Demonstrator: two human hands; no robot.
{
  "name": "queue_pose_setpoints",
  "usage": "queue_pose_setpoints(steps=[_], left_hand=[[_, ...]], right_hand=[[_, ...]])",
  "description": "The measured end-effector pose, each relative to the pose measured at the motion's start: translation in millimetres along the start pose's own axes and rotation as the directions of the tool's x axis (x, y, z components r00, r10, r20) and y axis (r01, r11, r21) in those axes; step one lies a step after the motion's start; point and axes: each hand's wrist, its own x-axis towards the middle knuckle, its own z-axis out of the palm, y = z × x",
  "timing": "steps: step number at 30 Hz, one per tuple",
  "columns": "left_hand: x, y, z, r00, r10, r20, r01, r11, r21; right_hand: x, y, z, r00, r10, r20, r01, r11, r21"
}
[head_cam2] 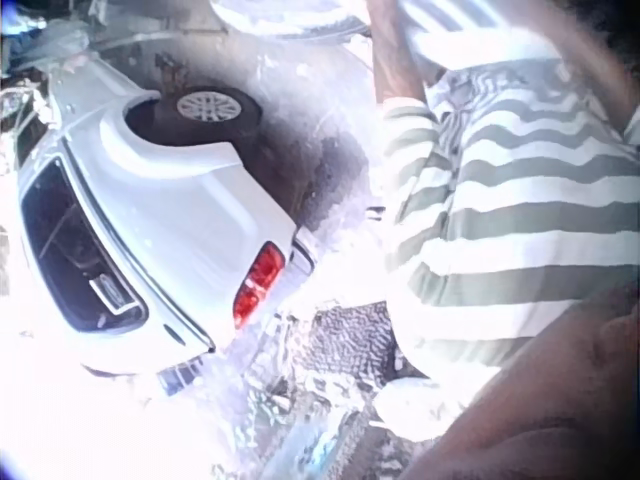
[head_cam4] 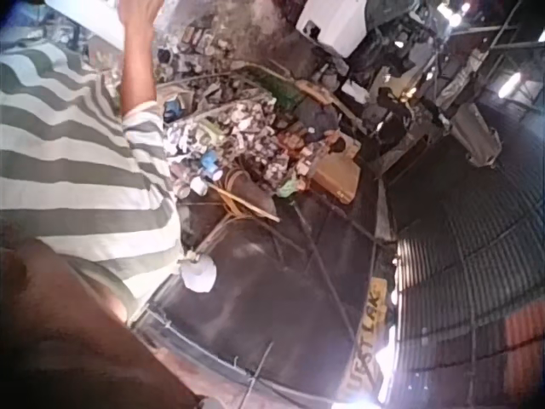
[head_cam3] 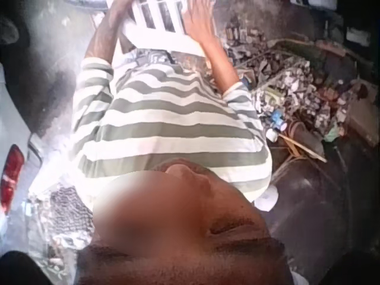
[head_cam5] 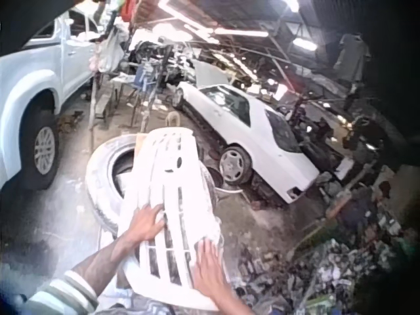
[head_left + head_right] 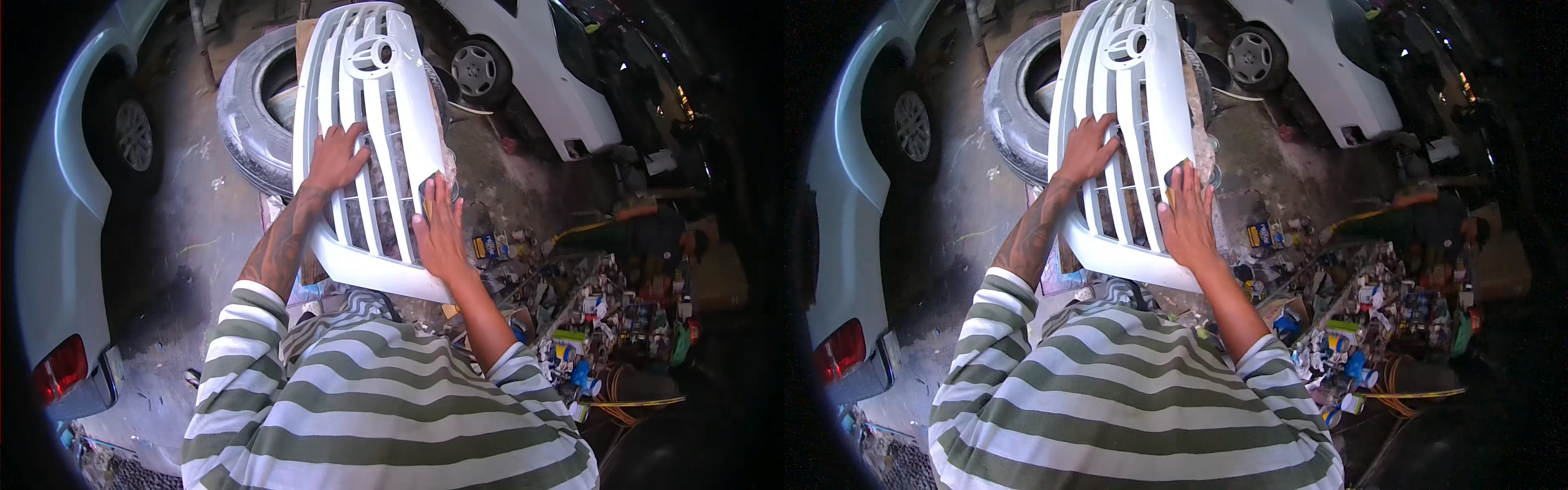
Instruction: Sanding the surface of a white plastic car grille in an auto workshop.
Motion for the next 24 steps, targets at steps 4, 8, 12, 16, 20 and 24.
queue_pose_setpoints(steps=[4,8,12,16,20,24], left_hand=[[-7,-15,5,0.999,-0.022,-0.041,0.021,0.999,-0.031],[-4,-14,7,0.998,-0.001,-0.059,0.000,1.000,-0.013],[4,-11,4,0.999,-0.011,-0.038,0.011,1.000,-0.024],[-6,-10,-3,0.998,0.004,-0.059,-0.003,1.000,0.011],[-9,-9,3,0.998,-0.017,-0.053,0.018,1.000,0.018],[-6,-1,-2,0.999,-0.005,-0.031,0.006,1.000,0.002]], right_hand=[[-37,-9,2,0.995,-0.060,0.083,0.053,0.995,0.084],[-34,-6,3,0.992,-0.059,0.112,0.058,0.998,0.009],[36,-4,-1,0.996,-0.094,0.003,0.094,0.995,-0.040],[-12,-10,9,0.980,-0.199,0.001,0.197,0.973,0.118],[20,-4,6,0.974,-0.223,0.025,0.222,0.974,0.032],[72,-7,1,0.978,-0.210,-0.009,0.210,0.978,0.003]])
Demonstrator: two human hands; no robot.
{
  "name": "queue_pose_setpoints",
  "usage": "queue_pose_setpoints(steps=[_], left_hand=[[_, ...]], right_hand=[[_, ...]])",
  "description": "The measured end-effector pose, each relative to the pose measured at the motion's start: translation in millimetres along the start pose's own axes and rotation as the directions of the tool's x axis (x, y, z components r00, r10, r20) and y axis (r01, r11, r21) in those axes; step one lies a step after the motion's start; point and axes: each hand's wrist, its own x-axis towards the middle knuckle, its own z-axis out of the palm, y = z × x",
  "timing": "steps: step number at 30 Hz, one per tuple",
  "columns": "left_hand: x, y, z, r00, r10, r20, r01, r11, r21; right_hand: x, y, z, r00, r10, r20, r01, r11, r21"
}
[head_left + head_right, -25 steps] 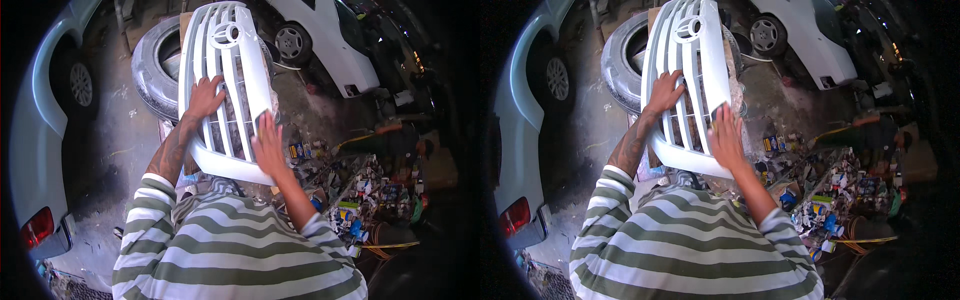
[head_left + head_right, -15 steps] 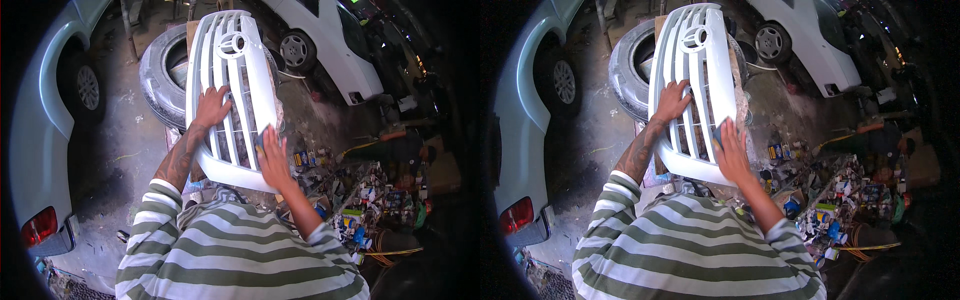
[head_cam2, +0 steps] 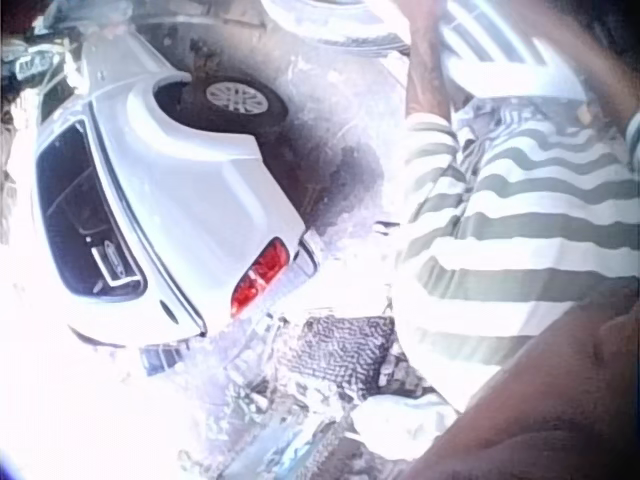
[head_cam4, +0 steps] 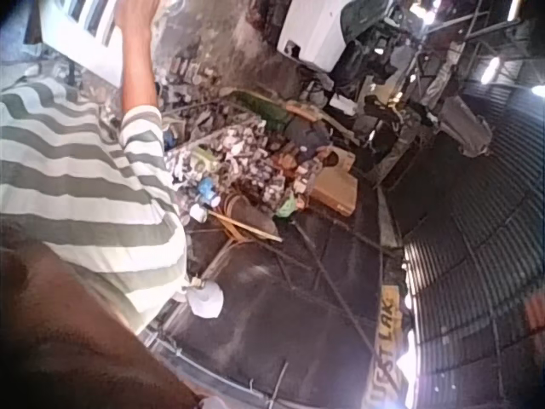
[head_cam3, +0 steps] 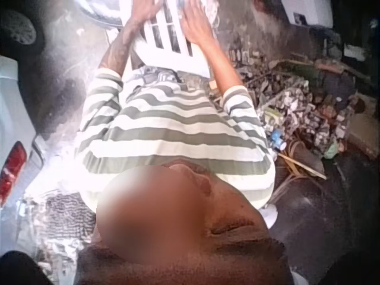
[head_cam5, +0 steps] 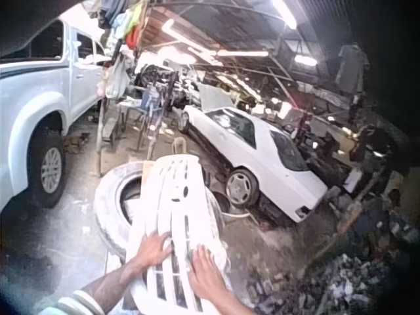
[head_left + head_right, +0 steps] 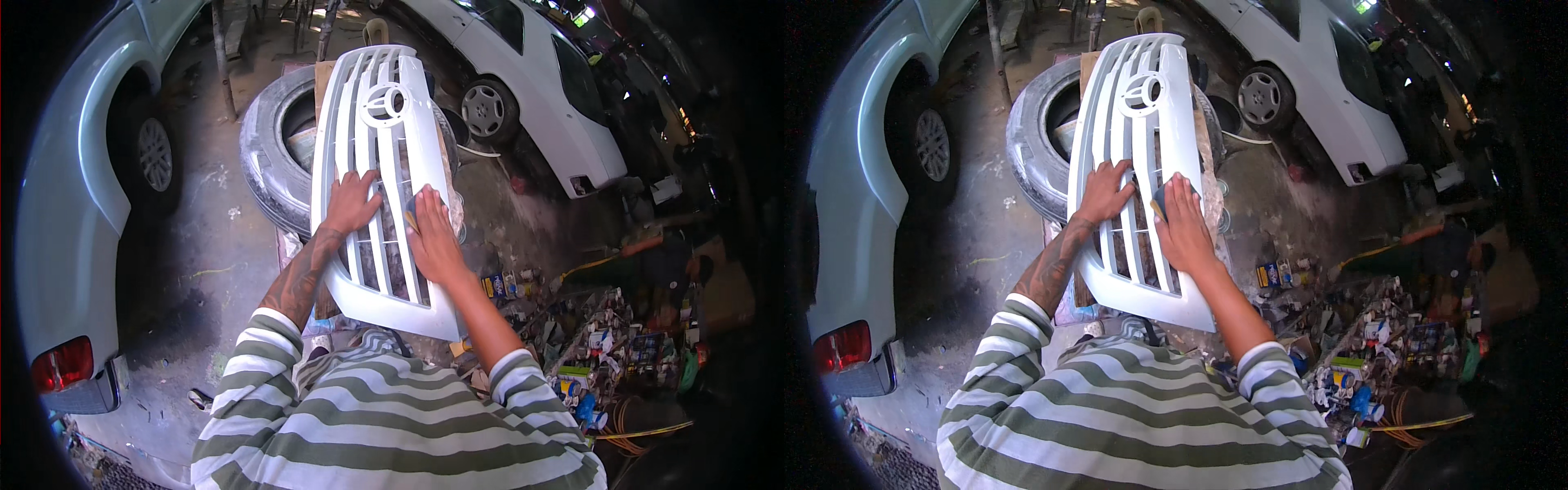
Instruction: Sanding the surface of a white plastic car grille in an auto workshop.
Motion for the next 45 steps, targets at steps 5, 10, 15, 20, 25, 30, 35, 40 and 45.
queue_pose_setpoints(steps=[5,10,15,20,25,30,35,40,45], left_hand=[[-4,-8,3,1.000,-0.009,-0.022,0.009,1.000,-0.019],[5,-8,6,0.999,0.016,-0.044,-0.017,1.000,-0.026],[4,-13,5,1.000,-0.026,-0.008,0.026,0.999,-0.031],[6,-14,9,0.999,-0.024,-0.025,0.023,1.000,-0.016],[4,-12,8,0.999,-0.029,-0.021,0.028,0.999,-0.025],[3,-14,11,0.999,-0.014,-0.047,0.013,0.999,-0.033],[2,-13,7,0.999,-0.040,-0.021,0.039,0.998,-0.051],[6,-12,7,0.999,-0.017,-0.036,0.017,1.000,0.003],[5,-13,4,0.998,-0.012,-0.057,0.012,1.000,0.001]], right_hand=[[-63,-21,6,0.997,0.037,0.061,-0.040,0.998,0.056],[-32,-3,-26,0.986,0.159,0.045,-0.164,0.971,0.173],[-41,12,-99,0.916,0.341,-0.211,-0.114,0.726,0.679],[-91,-10,-83,0.923,0.380,0.066,-0.351,0.757,0.552],[-112,-12,-27,0.859,0.508,0.065,-0.475,0.742,0.473],[-80,6,-18,0.849,0.525,-0.057,-0.445,0.770,0.457],[-114,-2,-14,0.891,0.453,-0.026,-0.396,0.805,0.441],[-96,-2,-16,0.860,0.509,-0.029,-0.421,0.741,0.523],[-114,-11,-15,0.848,0.530,0.017,-0.467,0.731,0.497]])
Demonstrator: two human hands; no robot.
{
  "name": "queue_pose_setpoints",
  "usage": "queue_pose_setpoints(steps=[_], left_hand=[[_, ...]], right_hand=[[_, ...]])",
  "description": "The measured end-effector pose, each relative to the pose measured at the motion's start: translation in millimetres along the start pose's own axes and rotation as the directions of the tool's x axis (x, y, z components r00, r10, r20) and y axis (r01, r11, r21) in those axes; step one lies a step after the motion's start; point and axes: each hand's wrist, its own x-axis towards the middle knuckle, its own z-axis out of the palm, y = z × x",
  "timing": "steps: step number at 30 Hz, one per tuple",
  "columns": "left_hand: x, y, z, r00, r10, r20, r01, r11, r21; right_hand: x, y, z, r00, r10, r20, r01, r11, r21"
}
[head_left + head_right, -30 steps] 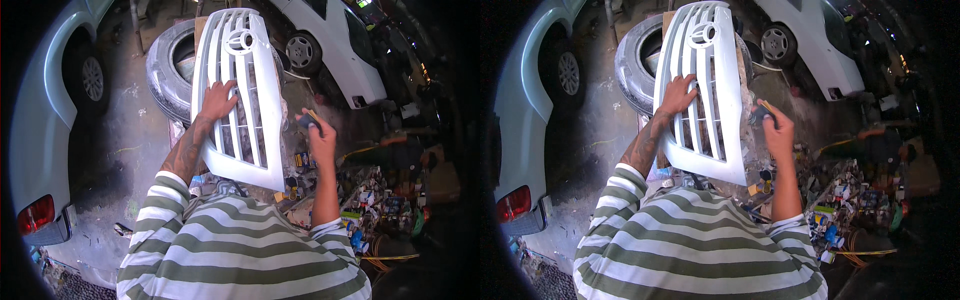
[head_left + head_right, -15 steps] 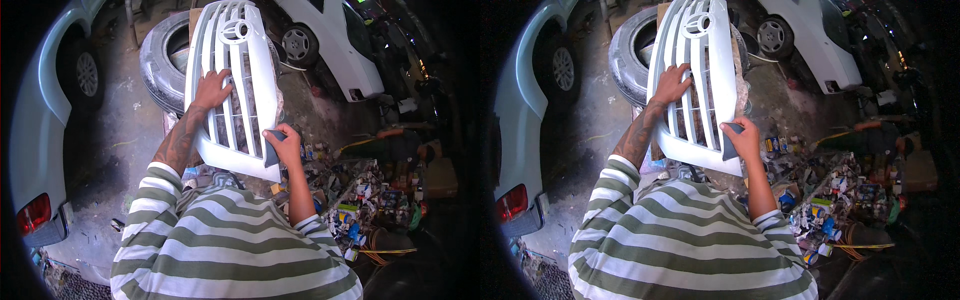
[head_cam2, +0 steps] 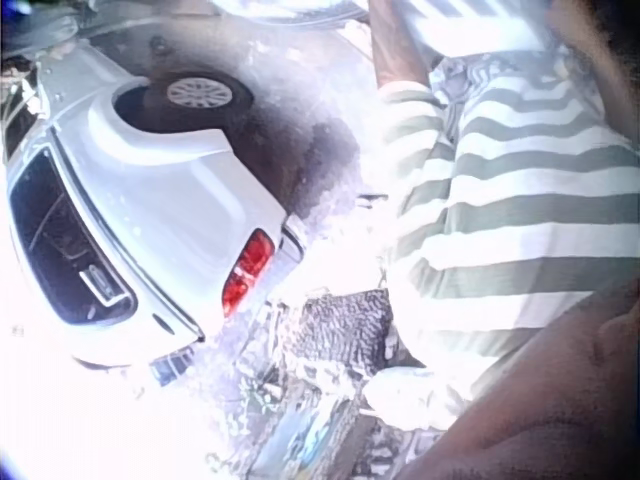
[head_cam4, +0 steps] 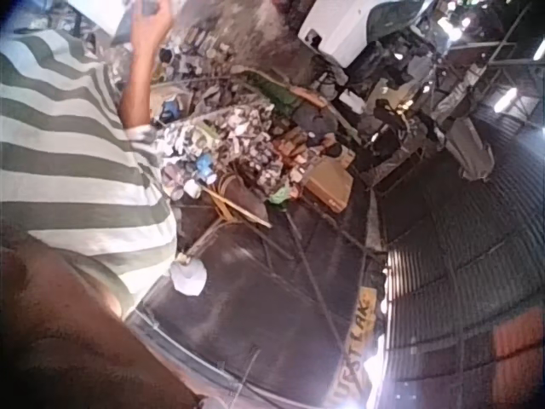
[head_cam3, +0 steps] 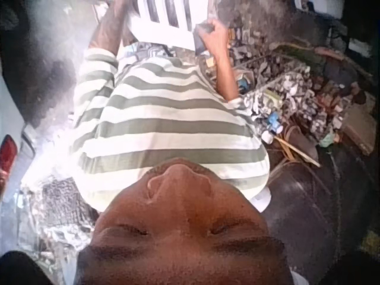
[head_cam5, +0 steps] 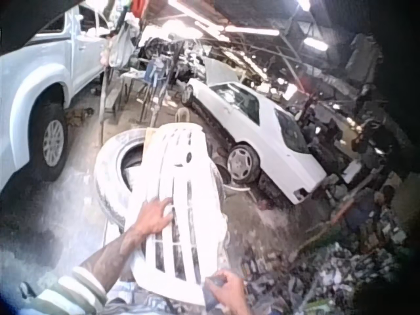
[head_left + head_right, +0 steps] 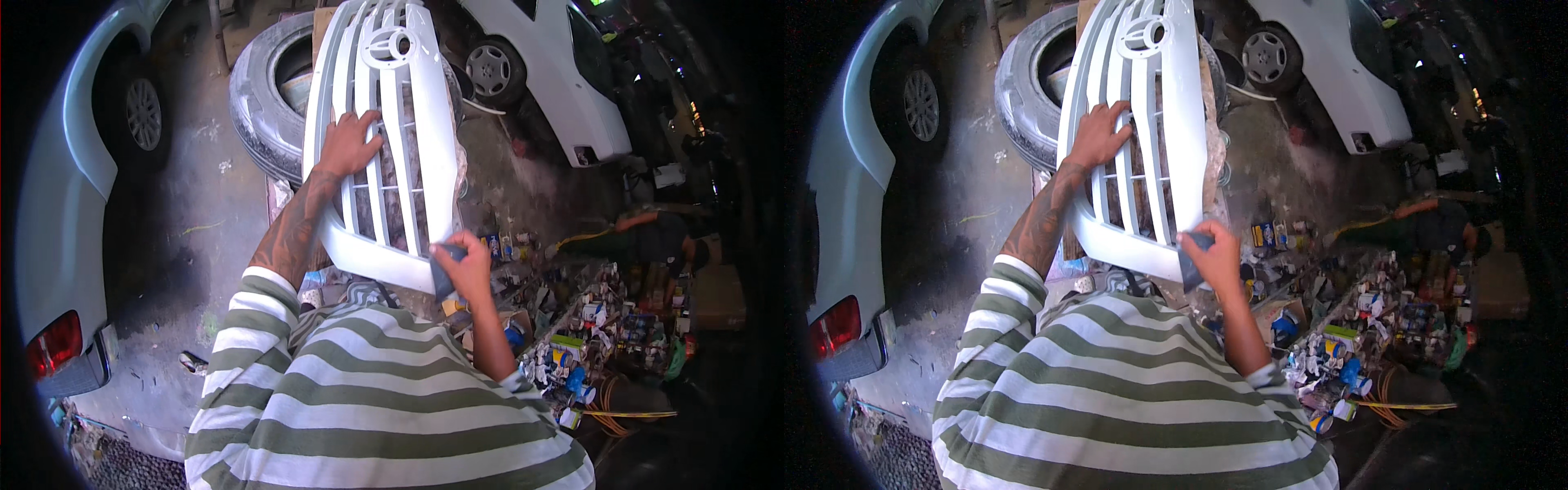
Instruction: Sanding the surface of a white plastic car grille in an auto workshop.
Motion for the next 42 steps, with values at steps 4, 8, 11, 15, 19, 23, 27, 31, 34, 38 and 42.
queue_pose_setpoints(steps=[4,8,11,15,19,23,27,31,34,38,42], left_hand=[[0,4,0,1.000,0.002,0.021,-0.002,1.000,0.008],[-5,5,0,0.999,-0.004,0.034,0.005,1.000,-0.024],[-8,3,2,1.000,-0.003,0.019,0.003,1.000,-0.018],[0,9,0,0.998,-0.020,0.057,0.022,0.999,-0.023],[1,4,-3,0.998,-0.014,0.060,0.015,1.000,-0.020],[3,0,3,0.999,-0.010,0.042,0.011,1.000,-0.022],[3,1,1,0.997,-0.024,0.073,0.027,0.999,-0.040],[-1,-7,5,0.999,-0.015,0.031,0.016,1.000,-0.020],[3,3,3,0.998,-0.022,0.063,0.024,0.999,-0.033],[3,-2,2,0.999,0.023,0.039,-0.022,0.999,-0.039],[0,-5,7,0.999,0.049,0.003,-0.049,0.998,-0.039]], right_hand=[[8,-3,6,0.992,-0.010,-0.126,0.001,0.997,-0.076],[7,-19,11,0.990,0.001,-0.144,0.011,0.996,0.084],[-8,-2,13,0.988,-0.037,-0.151,0.034,0.999,-0.019],[23,-15,15,0.982,-0.061,-0.179,0.051,0.997,-0.062],[5,-11,12,0.987,-0.011,-0.162,0.014,1.000,0.019],[2,5,10,0.988,-0.001,-0.154,0.004,1.000,0.018],[12,-9,8,0.991,0.013,-0.131,-0.012,1.000,0.012],[-7,-3,6,0.995,0.076,-0.061,-0.074,0.996,0.048],[12,5,8,0.992,-0.035,-0.124,0.035,0.999,-0.006],[21,-3,11,0.990,0.008,-0.141,0.000,0.998,0.056],[2,14,10,0.995,-0.012,-0.100,0.023,0.994,0.102]])
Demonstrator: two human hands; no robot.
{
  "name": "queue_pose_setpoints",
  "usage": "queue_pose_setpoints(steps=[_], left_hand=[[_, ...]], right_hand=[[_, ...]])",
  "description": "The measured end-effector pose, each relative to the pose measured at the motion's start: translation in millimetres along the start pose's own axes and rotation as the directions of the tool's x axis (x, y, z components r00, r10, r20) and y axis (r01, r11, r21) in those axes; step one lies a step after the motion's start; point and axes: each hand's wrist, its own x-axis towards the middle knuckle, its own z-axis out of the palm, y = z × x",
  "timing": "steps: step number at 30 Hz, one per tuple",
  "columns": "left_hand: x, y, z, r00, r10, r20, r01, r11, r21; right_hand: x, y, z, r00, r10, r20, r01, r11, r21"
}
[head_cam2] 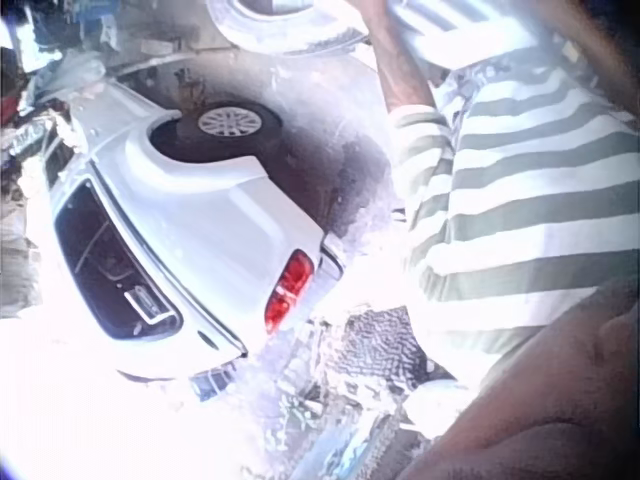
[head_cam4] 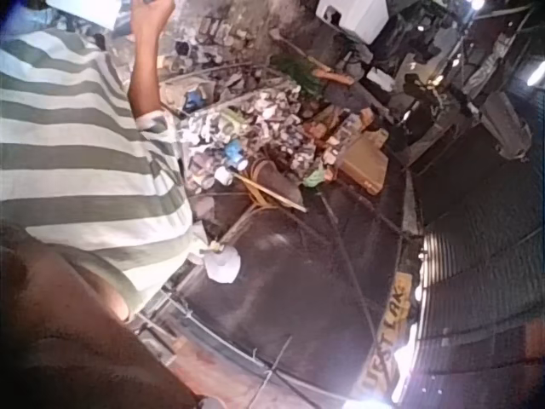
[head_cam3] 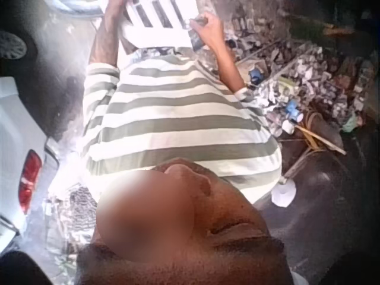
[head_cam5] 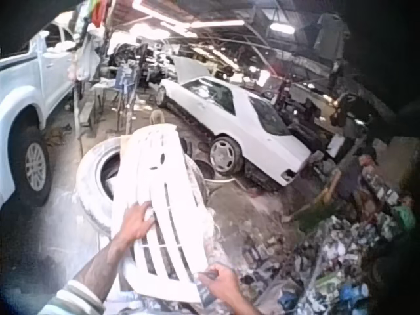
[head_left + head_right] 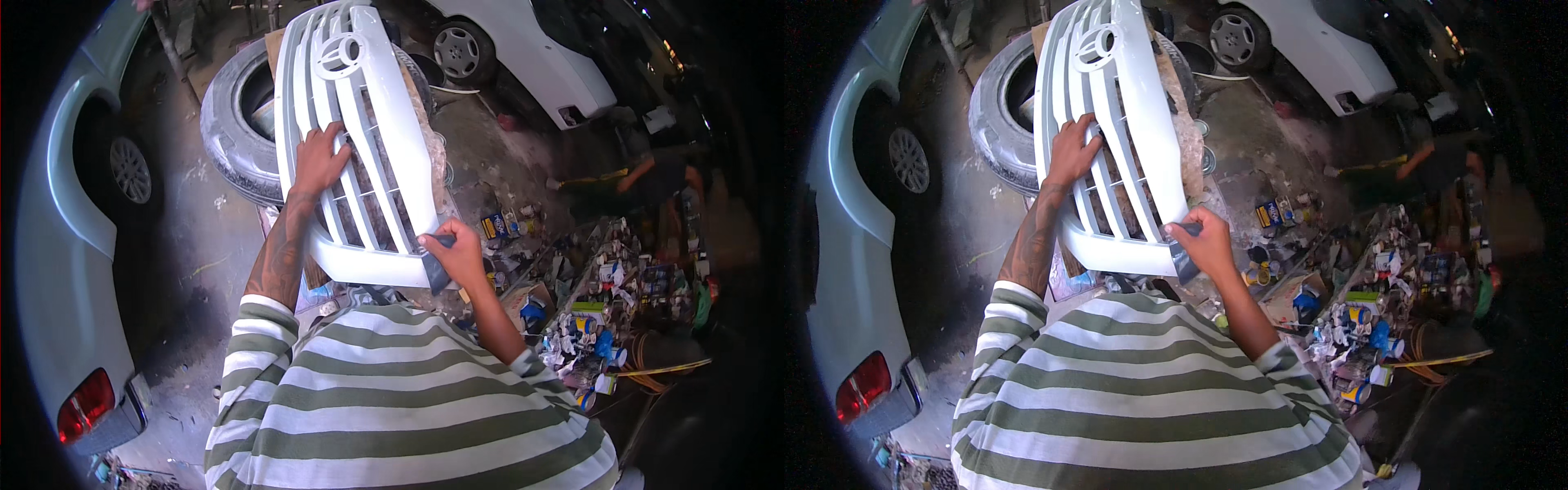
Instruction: Sanding the surface of a white plastic car grille in an auto workshop.
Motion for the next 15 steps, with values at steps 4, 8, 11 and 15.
queue_pose_setpoints(steps=[4,8,11,15], left_hand=[[2,5,0,1.000,0.023,-0.020,-0.023,1.000,-0.013],[3,7,-5,0.999,0.032,-0.025,-0.032,0.999,-0.022],[3,6,-4,0.999,0.028,-0.031,-0.029,0.999,-0.019],[9,17,-11,1.000,-0.002,0.025,0.003,0.999,-0.043]], right_hand=[[25,-13,4,0.999,-0.018,-0.035,0.014,0.995,-0.100],[6,-7,2,1.000,0.020,-0.018,-0.021,0.997,-0.068],[7,5,6,0.999,-0.020,-0.033,0.018,0.998,-0.061],[42,-36,15,0.995,-0.081,-0.065,0.077,0.995,-0.061]])
